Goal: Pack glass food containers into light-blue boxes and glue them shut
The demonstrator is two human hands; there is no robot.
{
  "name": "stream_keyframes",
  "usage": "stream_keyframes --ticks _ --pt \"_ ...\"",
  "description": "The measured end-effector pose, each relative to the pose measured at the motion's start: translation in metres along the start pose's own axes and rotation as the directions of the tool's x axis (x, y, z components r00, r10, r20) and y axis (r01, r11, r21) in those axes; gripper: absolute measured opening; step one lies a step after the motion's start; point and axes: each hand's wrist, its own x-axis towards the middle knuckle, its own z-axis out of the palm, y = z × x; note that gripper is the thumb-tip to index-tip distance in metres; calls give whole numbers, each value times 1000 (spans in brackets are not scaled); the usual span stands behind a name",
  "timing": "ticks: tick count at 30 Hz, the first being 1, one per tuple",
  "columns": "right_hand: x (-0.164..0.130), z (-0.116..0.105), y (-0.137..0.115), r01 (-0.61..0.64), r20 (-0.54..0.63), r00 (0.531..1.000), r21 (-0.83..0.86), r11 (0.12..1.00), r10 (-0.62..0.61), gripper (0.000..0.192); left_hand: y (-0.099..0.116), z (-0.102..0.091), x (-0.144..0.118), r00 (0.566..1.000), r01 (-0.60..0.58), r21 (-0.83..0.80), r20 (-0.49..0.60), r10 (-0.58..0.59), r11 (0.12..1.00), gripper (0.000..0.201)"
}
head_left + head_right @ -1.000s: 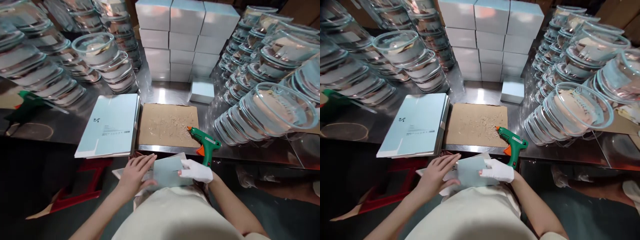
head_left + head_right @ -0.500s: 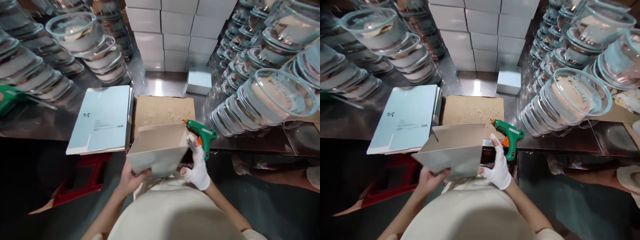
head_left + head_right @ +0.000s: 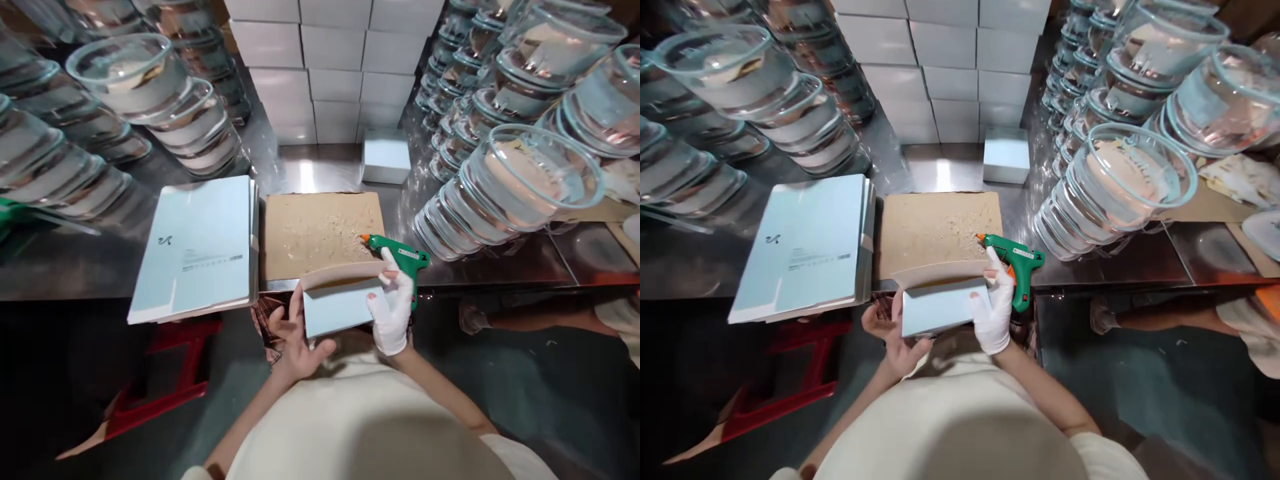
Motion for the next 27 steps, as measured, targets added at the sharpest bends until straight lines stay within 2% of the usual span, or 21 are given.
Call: stream_keyframes --ticks 2,3,5,6,7,9,10,11,12,13,14,16,17,19,20,22,25,27 --pt "4 -11 2 6 7 1000 31 999 -6 48 -1 -10 7 994 -103 -54 -50 101 993 44" --pt "9 -22 2 -5 7 1000 -9 1000 5 45 -3 -17 10 989 -138 -53 -69 134 989 39" --pt "20 -50 3 -43 -68 997 -240 970 27 37 -10 -30 14 985 -136 -8 -110 134 991 33" --pt "27 -64 2 -97 -126 991 -402 910 50 37 -14 -36 15 981 -111 7 -157 111 994 31" --pt "35 -76 1 -180 -172 980 -556 811 100 39 -18 -39 16 977 -81 14 -197 82 997 30" --pt "49 -92 1 -332 -198 936 -770 545 291 49 -25 -41 18 969 -25 9 -245 26 1000 28" --pt "55 -96 2 -369 -190 895 -822 434 403 54 -26 -39 18 968 -8 7 -252 10 1000 29" --pt "60 -99 5 -383 -170 852 -848 367 496 57 -27 -36 20 968 -1 7 -250 3 1000 30" --pt "64 -100 8 -391 -151 823 -851 352 547 59 -27 -32 21 970 0 8 -245 2 1000 32" --pt "68 -101 12 -412 -138 811 -825 387 569 57 -27 -27 22 970 -4 6 -242 5 1000 33" --pt "70 -103 16 -457 -122 802 -757 468 585 52 -26 -23 23 969 -10 2 -247 10 1000 33" --pt "72 -106 23 -567 -74 779 -509 648 623 37 -25 -17 24 963 -24 -9 -270 21 1000 31" --pt "72 -108 25 -604 -39 768 -373 704 639 32 -24 -14 25 958 -25 -12 -286 20 1000 30" --pt "69 -107 25 -628 16 766 -194 753 643 33 -23 -12 28 954 -16 -13 -299 12 1000 29" --pt "66 -104 22 -620 18 776 -163 767 631 34 -21 -12 30 956 -8 -17 -292 3 1000 29" --pt "57 -96 15 -564 -54 825 -128 815 563 37 -13 -11 38 963 18 -38 -267 -27 999 29" --pt "40 -82 2 -376 -217 911 -83 923 351 40 5 -9 55 974 65 -73 -212 -79 995 29" --pt "30 -77 -5 -290 -147 950 -73 954 277 36 18 -5 67 977 74 -73 -195 -87 995 28"
